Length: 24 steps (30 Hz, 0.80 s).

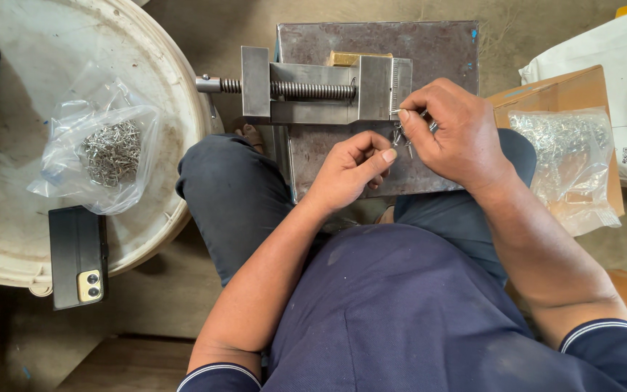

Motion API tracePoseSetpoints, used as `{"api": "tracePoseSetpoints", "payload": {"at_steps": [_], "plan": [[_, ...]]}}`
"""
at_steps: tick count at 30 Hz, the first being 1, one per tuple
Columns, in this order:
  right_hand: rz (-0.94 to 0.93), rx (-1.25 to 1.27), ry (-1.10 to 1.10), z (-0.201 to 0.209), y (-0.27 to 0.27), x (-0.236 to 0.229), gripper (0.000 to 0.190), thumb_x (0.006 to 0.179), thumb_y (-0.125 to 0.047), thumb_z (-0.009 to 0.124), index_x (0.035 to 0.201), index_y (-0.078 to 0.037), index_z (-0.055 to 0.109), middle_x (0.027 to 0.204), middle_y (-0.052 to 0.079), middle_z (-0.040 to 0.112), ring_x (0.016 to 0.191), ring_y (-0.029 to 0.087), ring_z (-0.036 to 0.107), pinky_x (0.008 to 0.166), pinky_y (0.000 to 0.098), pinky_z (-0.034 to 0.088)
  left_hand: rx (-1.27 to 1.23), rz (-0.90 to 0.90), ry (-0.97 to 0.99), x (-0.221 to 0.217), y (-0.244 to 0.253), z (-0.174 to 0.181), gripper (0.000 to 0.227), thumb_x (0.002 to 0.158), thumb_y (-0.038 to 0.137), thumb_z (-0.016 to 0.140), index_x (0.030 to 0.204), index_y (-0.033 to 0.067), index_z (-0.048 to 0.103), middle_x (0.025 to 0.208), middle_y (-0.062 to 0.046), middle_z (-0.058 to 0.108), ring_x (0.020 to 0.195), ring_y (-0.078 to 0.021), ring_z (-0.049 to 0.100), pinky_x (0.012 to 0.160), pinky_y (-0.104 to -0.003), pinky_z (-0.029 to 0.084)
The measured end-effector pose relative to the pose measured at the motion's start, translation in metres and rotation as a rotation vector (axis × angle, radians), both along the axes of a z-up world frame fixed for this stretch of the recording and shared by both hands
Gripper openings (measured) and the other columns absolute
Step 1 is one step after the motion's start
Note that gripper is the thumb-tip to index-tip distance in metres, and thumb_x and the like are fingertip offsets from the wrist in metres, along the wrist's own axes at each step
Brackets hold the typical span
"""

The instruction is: The person sits on the floor and uses a bench vise to bend small metal nails. They pick up nails from a plastic bag, place them in the vise jaws, tighten the vise to bend the nail, and then remove the bent nail. This process is repeated multiple times.

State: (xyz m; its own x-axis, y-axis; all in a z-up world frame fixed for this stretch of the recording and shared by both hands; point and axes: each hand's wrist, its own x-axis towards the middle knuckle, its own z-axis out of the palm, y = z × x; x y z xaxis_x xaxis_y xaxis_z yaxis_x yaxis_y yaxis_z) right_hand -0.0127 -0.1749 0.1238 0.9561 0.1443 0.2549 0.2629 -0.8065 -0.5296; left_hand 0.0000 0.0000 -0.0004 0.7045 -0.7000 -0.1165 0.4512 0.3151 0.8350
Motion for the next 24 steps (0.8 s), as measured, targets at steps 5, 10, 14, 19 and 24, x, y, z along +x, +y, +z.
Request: {"api": "tracePoseSetpoints", "payload": {"at_steps": [5, 10, 14, 19, 24], "plan": [[0.016, -0.052, -0.029, -0.003, -0.004, 0.0, 0.006, 0.1, -0.007, 0.075, 0.104, -0.003, 0.072, 0.095, 0.01, 0.069, 0.078, 0.022, 0.068, 0.066, 0.0318, 0.052, -0.012, 0.002, 0.011, 0.0, 0.0, 0.0, 0.019, 0.102, 0.024, 0.068, 0.104, 0.0057, 0.063, 0.081, 0.001, 0.061, 0.068, -0.0065, 0.057, 0.062, -0.025, 0.049], [-0.033, 0.043, -0.041, -0.021, -0.027, -0.015, 0.009, 0.106, -0.008, 0.074, 0.112, -0.001, 0.073, 0.098, 0.01, 0.07, 0.086, 0.018, 0.07, 0.074, 0.0297, 0.055, -0.011, 0.032, 0.017, 0.0, -0.001, -0.001, 0.019, 0.101, 0.023, 0.068, 0.106, 0.0046, 0.064, 0.081, 0.0, 0.062, 0.068, -0.0068, 0.058, 0.062, -0.025, 0.049], [-0.171, 0.144, -0.006, -0.051, -0.052, -0.038, 0.01, 0.108, -0.008, 0.075, 0.112, 0.0, 0.072, 0.095, 0.009, 0.069, 0.078, 0.015, 0.066, 0.071, 0.0274, 0.053, -0.072, 0.045, 0.035, -0.002, -0.003, -0.009, 0.017, 0.104, 0.02, 0.068, 0.106, 0.0033, 0.063, 0.082, 0.0, 0.062, 0.071, -0.0072, 0.057, 0.065, -0.025, 0.05], [-0.243, 0.121, 0.176, -0.072, -0.057, -0.063, 0.012, 0.098, -0.008, 0.076, 0.109, -0.003, 0.075, 0.086, 0.009, 0.066, 0.064, 0.017, 0.06, 0.06, 0.0301, 0.046, -0.042, 0.031, -0.03, -0.006, -0.005, -0.008, 0.016, 0.105, 0.018, 0.067, 0.106, 0.0028, 0.062, 0.084, 0.0, 0.062, 0.074, -0.0074, 0.059, 0.067, -0.025, 0.051], [-0.092, 0.02, 0.099, -0.07, -0.058, -0.059, 0.014, 0.094, -0.015, 0.079, 0.107, -0.009, 0.076, 0.086, 0.006, 0.066, 0.069, 0.02, 0.064, 0.061, 0.0321, 0.048, -0.009, 0.029, -0.051, -0.009, -0.008, -0.003, 0.015, 0.105, 0.017, 0.067, 0.107, 0.0029, 0.062, 0.085, -0.001, 0.062, 0.075, -0.0086, 0.059, 0.069, -0.026, 0.052]]}}
